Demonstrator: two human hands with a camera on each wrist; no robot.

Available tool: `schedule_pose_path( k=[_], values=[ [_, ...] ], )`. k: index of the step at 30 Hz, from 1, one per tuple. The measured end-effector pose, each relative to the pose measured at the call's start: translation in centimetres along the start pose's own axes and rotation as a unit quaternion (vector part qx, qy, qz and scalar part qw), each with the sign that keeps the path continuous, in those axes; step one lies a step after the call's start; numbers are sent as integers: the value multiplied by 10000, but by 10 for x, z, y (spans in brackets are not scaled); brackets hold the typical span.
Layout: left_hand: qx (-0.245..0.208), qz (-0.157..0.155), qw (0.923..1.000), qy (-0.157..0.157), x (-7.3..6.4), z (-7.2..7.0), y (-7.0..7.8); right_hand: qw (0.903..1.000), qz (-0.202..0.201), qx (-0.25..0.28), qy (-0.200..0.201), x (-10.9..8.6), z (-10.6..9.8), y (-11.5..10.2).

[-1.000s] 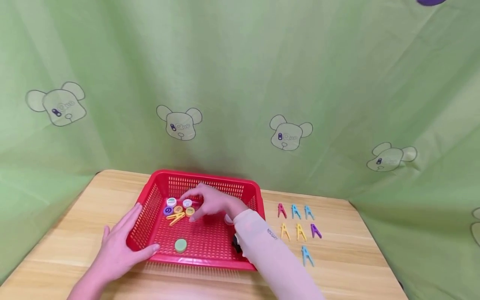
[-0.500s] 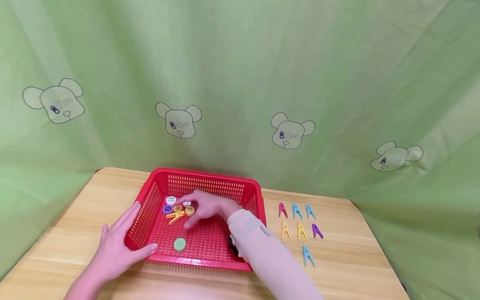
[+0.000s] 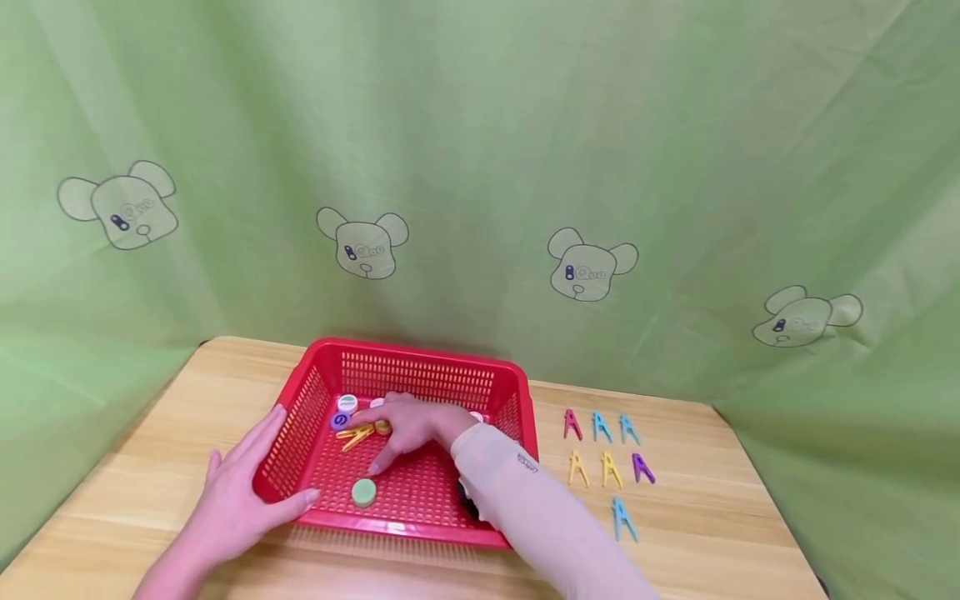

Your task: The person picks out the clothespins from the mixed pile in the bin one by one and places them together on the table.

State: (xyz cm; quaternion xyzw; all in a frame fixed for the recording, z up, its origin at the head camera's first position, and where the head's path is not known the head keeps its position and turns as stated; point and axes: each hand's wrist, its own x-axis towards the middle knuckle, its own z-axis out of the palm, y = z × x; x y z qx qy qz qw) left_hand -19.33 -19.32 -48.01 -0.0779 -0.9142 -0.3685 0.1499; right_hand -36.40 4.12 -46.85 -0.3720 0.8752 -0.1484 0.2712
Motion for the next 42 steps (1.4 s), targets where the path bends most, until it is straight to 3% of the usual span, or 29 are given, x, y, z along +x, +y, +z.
schedule_pose_path(
  k=[8, 26, 33, 42],
  values=[
    [-23, -51, 10000, -23, 0, 2, 0, 9999, 98, -42, -25, 1, 3, 0],
    [-49, -21, 10000, 21, 0, 2, 0, 9989, -419, 38, 185, -1, -1, 5],
    [-35, -55, 10000, 4, 0, 2, -1, 9982, -54, 385, 459, -2, -3, 9],
    [-30, -78, 10000, -5, 1, 1, -1, 9977, -70, -76, 666, 3, -1, 11]
  ],
)
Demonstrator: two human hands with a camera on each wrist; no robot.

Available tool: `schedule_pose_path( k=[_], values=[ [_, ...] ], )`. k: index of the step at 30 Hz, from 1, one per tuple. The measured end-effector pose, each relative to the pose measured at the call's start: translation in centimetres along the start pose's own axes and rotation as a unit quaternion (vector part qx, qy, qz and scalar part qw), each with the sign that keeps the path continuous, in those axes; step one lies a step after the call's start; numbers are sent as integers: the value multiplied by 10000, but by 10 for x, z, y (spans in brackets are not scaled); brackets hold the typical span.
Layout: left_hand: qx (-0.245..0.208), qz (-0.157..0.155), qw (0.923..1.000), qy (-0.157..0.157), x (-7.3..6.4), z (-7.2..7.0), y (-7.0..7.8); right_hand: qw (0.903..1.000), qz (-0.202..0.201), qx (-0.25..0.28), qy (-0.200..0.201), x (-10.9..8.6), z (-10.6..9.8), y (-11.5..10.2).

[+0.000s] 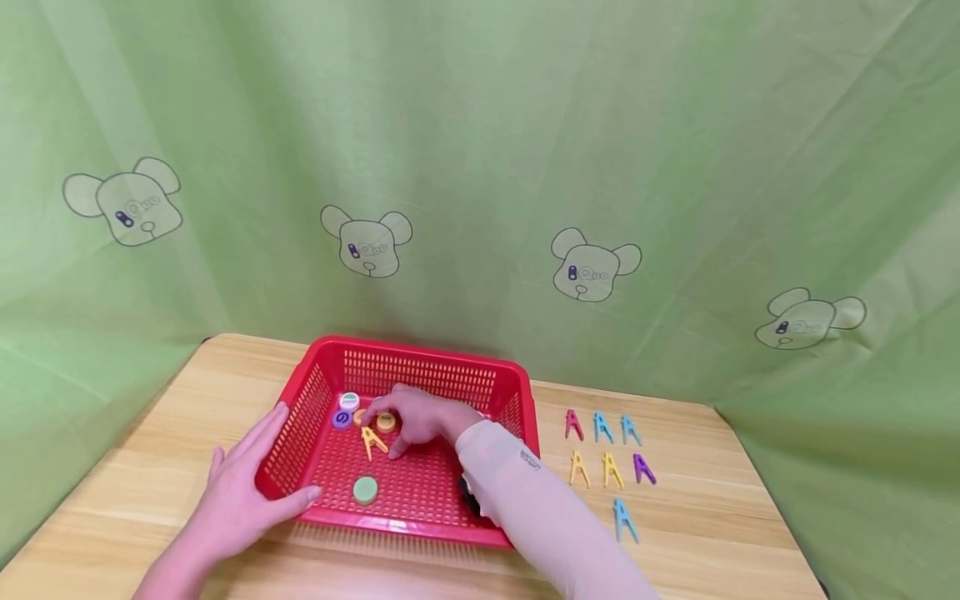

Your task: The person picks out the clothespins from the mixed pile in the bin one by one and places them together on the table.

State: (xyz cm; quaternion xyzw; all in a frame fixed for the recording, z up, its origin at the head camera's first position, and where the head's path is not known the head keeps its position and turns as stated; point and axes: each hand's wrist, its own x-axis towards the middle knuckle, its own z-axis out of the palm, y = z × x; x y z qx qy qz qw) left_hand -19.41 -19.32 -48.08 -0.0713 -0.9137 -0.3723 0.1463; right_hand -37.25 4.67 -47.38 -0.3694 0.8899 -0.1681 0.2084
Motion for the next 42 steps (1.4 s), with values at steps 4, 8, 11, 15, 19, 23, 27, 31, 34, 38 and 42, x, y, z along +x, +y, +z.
schedule_pose_path(
  k=[4, 8, 11, 15, 19, 23, 27, 31, 34, 38, 42],
  values=[
    [3, -7, 10000, -8, 1, -1, 0, 9999, -89, -91, 22, 2, 1, 1],
    [-23, 8, 10000, 2, 0, -1, 1, 9998, -197, -94, -35, 4, 2, 1],
    [-30, 11, 10000, 13, 0, -1, 2, 9997, -225, -63, -64, 5, 4, 2],
    [-25, 17, 10000, 22, 0, -1, 3, 9996, -208, -166, -76, 5, 4, 3],
    [-44, 41, 10000, 41, 0, -1, 4, 9998, -55, -124, -114, 4, 4, 2],
    [-52, 57, 10000, 56, 0, 0, 3, 9999, 100, -19, -108, 3, 4, 1],
    [-51, 40, 10000, 57, -1, 0, 2, 10000, -9, -25, -95, 2, 5, 1],
    [-45, 43, 10000, 47, -2, 0, 2, 10000, 3, 87, -15, -1, 3, 0],
    [-79, 42, 10000, 25, -2, -1, 2, 9997, 100, 202, 48, -4, 1, -2],
    [-154, 64, 9999, 2, -2, -1, 3, 9997, 59, 194, 143, -8, -2, -5],
    [-163, 103, 9998, 2, -2, -1, 4, 9991, -108, 261, 308, -11, -8, -8]
  ],
)
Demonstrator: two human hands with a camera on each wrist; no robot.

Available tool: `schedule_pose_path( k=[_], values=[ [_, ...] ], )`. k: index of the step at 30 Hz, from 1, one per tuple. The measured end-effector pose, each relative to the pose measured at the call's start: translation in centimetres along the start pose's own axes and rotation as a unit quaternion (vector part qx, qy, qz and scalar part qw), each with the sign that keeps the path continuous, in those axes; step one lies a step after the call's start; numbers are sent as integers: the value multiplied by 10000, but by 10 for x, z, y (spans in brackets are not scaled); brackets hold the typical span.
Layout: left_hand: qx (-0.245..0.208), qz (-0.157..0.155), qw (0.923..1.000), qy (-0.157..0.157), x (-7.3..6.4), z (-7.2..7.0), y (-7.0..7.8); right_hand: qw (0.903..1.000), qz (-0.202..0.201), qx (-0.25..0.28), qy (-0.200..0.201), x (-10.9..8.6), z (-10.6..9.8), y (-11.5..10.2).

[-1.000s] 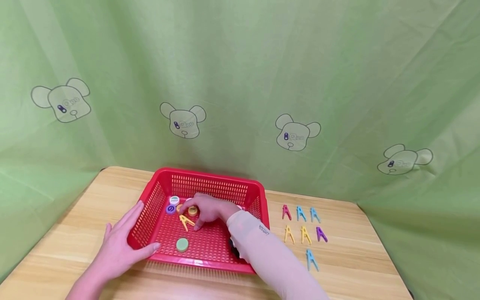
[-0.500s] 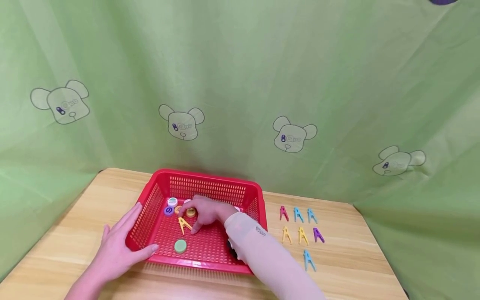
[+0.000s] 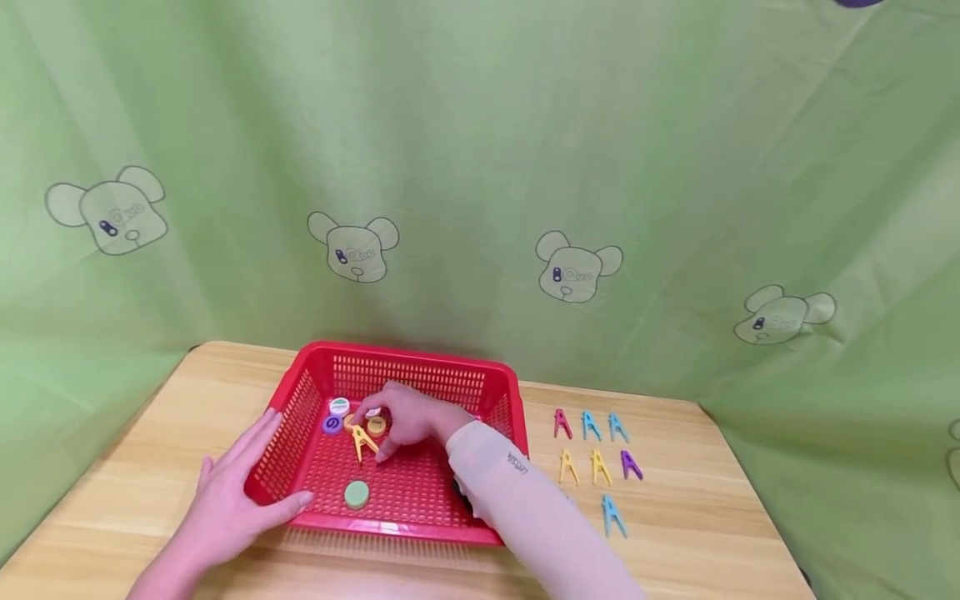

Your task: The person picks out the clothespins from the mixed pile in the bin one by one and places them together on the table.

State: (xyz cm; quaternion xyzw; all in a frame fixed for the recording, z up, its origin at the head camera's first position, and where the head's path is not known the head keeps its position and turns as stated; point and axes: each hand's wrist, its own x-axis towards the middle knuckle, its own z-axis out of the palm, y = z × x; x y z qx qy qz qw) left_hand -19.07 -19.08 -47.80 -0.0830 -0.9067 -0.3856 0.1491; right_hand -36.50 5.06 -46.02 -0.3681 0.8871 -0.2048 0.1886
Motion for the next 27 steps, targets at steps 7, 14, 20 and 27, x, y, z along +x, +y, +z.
schedule_pose_path(
  k=[7, 14, 20, 27],
  values=[
    [47, -110, 9999, -38, 1, 0, 0, 9998, -160, 100, 113, -5, -11, -2],
    [61, -108, 9999, -52, 3, 2, 0, 9989, 111, 391, 254, -18, -18, 0],
    [14, -143, 9999, -66, 2, 1, 0, 9978, 331, 481, 329, -30, -25, 2],
    [7, -177, 9998, -109, 1, 0, 2, 9983, 222, 350, 422, -43, -39, 5]
  ],
)
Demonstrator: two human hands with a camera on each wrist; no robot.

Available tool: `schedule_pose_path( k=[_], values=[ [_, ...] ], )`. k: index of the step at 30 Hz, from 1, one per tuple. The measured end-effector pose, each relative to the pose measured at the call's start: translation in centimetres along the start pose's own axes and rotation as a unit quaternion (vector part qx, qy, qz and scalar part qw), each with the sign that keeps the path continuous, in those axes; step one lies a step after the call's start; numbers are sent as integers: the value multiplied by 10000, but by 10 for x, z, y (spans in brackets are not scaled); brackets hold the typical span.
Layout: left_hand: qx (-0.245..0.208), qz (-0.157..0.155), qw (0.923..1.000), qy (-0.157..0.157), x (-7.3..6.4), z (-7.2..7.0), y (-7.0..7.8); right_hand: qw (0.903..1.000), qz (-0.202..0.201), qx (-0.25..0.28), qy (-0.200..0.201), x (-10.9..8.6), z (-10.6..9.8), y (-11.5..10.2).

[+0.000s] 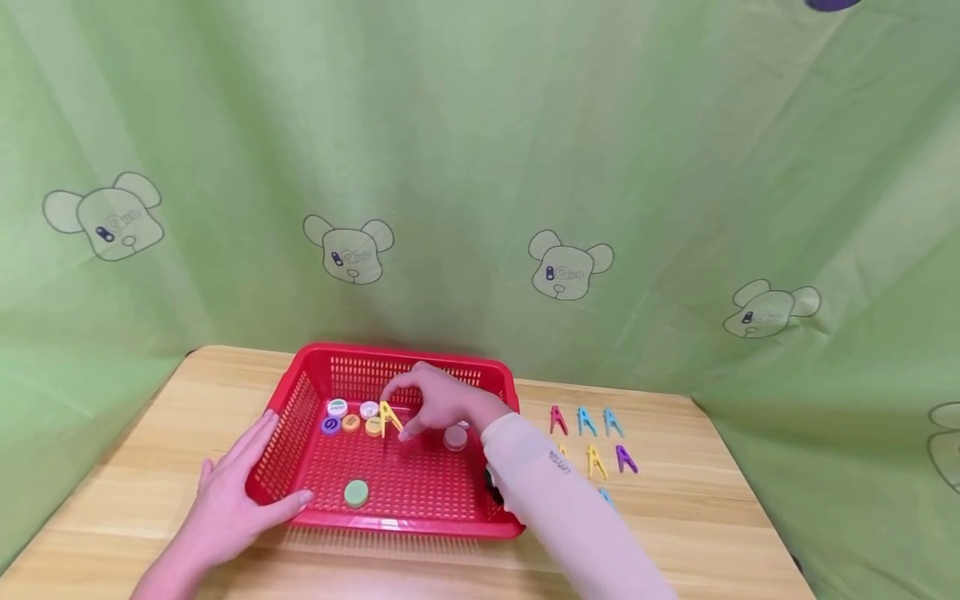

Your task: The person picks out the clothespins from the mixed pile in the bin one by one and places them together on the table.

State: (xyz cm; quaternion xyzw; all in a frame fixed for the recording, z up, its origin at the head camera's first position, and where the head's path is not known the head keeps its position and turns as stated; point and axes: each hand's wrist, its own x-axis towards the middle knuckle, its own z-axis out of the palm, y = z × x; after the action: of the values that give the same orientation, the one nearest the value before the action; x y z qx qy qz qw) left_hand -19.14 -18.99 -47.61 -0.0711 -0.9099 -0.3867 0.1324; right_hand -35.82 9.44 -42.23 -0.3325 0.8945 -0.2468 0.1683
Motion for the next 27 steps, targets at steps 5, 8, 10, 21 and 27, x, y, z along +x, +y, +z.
schedule_pose_path(
  k=[5, 8, 10, 21, 27],
  values=[
    [-8, 8, 10000, -8, 0, 0, 1, 9999, -120, -52, 51, -9, -13, -5],
    [-18, 37, 10000, 10, 0, 0, 0, 9998, -131, -30, 125, -13, -20, -9],
    [-18, 43, 10000, 3, 0, 0, 0, 9997, -98, 7, 209, -16, -25, -11],
    [-64, 41, 10000, -24, 0, 2, 0, 9987, -78, 142, 490, -40, -47, 0],
    [-51, 127, 9999, 45, -1, 2, -1, 9980, -53, 153, 619, -54, -52, 20]
  ],
)
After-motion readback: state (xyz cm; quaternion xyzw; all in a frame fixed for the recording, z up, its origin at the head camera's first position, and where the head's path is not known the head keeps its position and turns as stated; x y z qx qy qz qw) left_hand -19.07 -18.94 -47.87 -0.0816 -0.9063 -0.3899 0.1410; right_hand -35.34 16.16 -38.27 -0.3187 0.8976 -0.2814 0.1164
